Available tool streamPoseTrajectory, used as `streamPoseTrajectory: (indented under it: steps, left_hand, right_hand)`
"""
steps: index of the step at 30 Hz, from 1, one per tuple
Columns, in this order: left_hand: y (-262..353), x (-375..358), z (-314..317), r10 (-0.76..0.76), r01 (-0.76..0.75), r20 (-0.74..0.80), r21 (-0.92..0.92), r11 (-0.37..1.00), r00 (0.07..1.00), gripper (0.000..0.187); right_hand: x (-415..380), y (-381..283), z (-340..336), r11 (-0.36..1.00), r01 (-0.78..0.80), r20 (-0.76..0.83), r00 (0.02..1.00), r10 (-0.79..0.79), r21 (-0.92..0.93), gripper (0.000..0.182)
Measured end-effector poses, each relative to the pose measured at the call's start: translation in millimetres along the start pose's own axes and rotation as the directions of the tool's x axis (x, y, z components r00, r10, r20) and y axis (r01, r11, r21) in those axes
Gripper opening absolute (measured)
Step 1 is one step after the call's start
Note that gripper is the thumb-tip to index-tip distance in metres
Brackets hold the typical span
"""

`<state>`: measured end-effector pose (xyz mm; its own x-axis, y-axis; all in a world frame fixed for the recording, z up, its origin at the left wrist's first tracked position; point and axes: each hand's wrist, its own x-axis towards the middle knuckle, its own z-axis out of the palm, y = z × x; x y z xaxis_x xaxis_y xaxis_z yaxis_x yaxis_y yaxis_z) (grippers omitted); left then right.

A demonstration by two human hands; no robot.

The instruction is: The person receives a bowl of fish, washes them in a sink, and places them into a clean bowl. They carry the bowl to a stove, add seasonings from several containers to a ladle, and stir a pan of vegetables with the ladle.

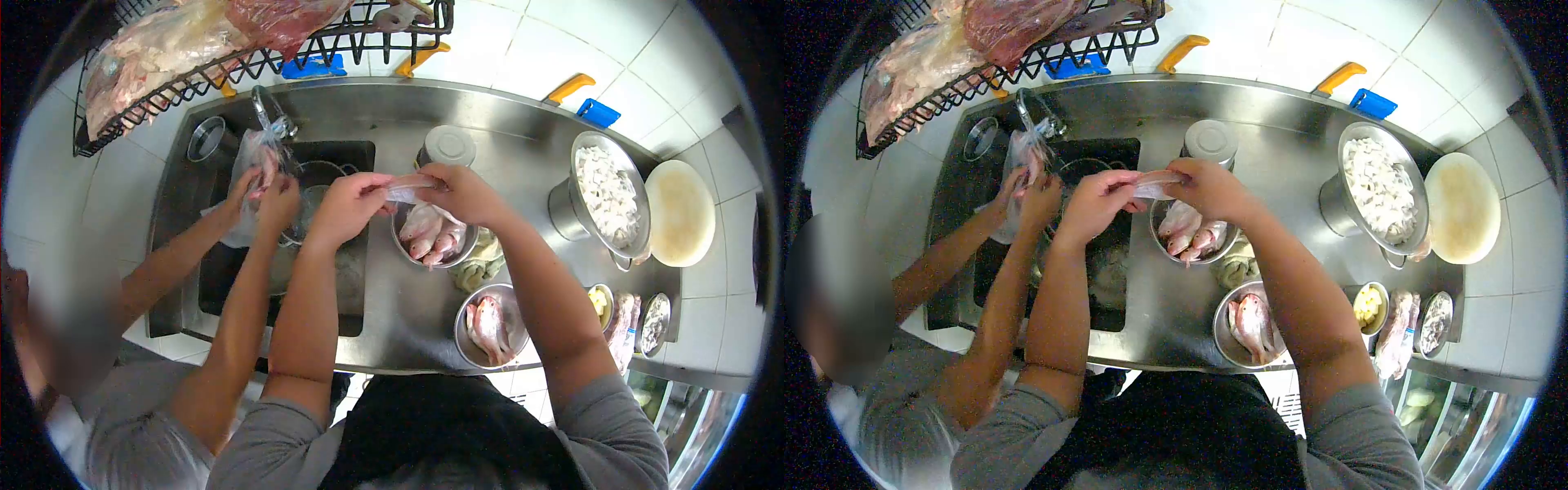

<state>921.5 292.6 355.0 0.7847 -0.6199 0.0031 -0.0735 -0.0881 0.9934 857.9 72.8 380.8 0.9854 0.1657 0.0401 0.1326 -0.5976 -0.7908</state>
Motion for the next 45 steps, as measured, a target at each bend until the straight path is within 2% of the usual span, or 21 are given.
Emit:
streamPoseTrajectory:
  steps: [3, 5, 9, 11, 14, 18, 21, 23, 24, 26, 27, 29, 30, 32, 35, 36, 38, 39, 41, 43, 45]
  left_hand:
    - [-1, 1, 13, -0.034, 0.035, -0.01, 0.103, 0.994, 0.999, 0.026]
    - [-8, 4, 20, 0.063, -0.044, -0.063, 0.255, 0.966, 0.996, 0.017]
    - [-7, 7, 28, 0.043, -0.011, -0.111, 0.275, 0.961, 0.993, 0.02]
    - [-8, 9, 34, 0.07, -0.009, -0.134, 0.409, 0.913, 0.989, 0.024]
    - [-22, 16, 44, -0.002, 0.061, -0.147, 0.404, 0.913, 0.989, 0.028]
    - [-38, 21, 62, -0.038, 0.083, -0.097, 0.509, 0.857, 0.995, 0.03]
    - [-56, 15, 81, -0.128, 0.113, -0.021, 0.622, 0.775, 0.992, 0.035]
    - [-75, 13, 91, 0.104, -0.05, -0.01, 0.827, 0.56, 0.994, 0.05]
    - [-74, 14, 97, 0.103, -0.054, -0.004, 0.828, 0.559, 0.995, 0.05]
    - [-71, 16, 106, -0.191, 0.174, -0.075, 0.799, 0.576, 0.979, 0.067]
    - [-73, 21, 108, -0.192, 0.173, -0.074, 0.8, 0.575, 0.979, 0.067]
    - [-76, 34, 108, -0.396, 0.309, -0.08, 0.771, 0.557, 0.915, 0.073]
    - [-81, 38, 108, -0.397, 0.308, -0.079, 0.773, 0.555, 0.914, 0.073]
    - [-90, 46, 104, -0.341, 0.262, -0.044, 0.735, 0.626, 0.939, 0.059]
    - [-76, 35, 108, -0.125, 0.179, -0.13, 0.79, 0.586, 0.984, 0.051]
    - [-72, 31, 109, -0.127, 0.174, -0.122, 0.793, 0.584, 0.984, 0.051]
    - [-63, 29, 107, -0.089, 0.003, 0.099, 0.655, 0.756, 0.991, 0.043]
    - [-56, 29, 104, -0.092, 0.004, 0.1, 0.656, 0.755, 0.991, 0.043]
    - [-43, 40, 96, -0.226, 0.306, -0.207, 0.655, 0.69, 0.952, 0.045]
    - [-66, 65, 92, -0.211, 0.332, -0.257, 0.687, 0.646, 0.943, 0.047]
    - [-78, 85, 94, -0.428, 0.461, -0.213, 0.619, 0.636, 0.878, 0.042]
  right_hand:
    - [-5, -1, -4, 1.0, -0.022, 0.023, 1.0, 0.022, 0.01, 0.023]
    - [-8, -4, -4, 1.0, -0.011, 0.041, 0.999, 0.012, -0.016, 0.021]
    - [-12, -1, -1, 0.991, 0.092, -0.002, 0.996, -0.092, -0.095, 0.021]
    - [-14, 3, -1, 0.969, 0.042, -0.032, 0.998, -0.052, -0.245, 0.021]
    - [-13, 19, -3, 0.925, -0.006, -0.023, 1.0, -0.003, -0.379, 0.022]
    - [-16, 53, 2, 0.918, -0.077, 0.053, 0.993, 0.106, -0.388, 0.022]
    - [-30, 66, 13, 0.822, -0.083, 0.005, 0.995, 0.104, -0.564, 0.03]
    - [-40, 81, 24, 0.847, -0.037, 0.035, 0.997, 0.065, -0.53, 0.039]
    - [-45, 92, 34, 0.848, -0.042, 0.031, 0.997, 0.069, -0.528, 0.039]
    - [-53, 109, 53, 0.749, 0.064, -0.05, 0.99, -0.129, -0.659, 0.04]
    - [-54, 107, 54, 0.75, 0.062, -0.051, 0.991, -0.127, -0.658, 0.04]
    - [-57, 102, 58, 0.744, 0.011, -0.072, 0.994, -0.079, -0.668, 0.042]
    - [-55, 97, 55, 0.746, 0.009, -0.074, 0.994, -0.079, -0.666, 0.042]
    - [-48, 89, 44, 0.869, -0.151, -0.035, 0.988, 0.153, -0.471, 0.042]
    - [-51, 108, 48, 0.88, -0.175, -0.101, 0.984, 0.145, -0.442, 0.032]
    - [-53, 111, 45, 0.881, -0.183, -0.106, 0.983, 0.151, -0.437, 0.032]
    - [-51, 118, 34, 0.901, -0.138, 0.071, 0.981, 0.182, -0.411, 0.032]
    - [-53, 110, 33, 0.903, -0.139, 0.071, 0.981, 0.183, -0.407, 0.032]
    - [-54, 85, 30, 0.927, -0.279, -0.245, 0.945, 0.218, -0.252, 0.021]
    - [-42, 93, 33, 0.922, -0.279, -0.206, 0.952, 0.228, -0.269, 0.022]
    - [-29, 107, 42, 0.916, -0.278, -0.164, 0.957, 0.239, -0.288, 0.022]
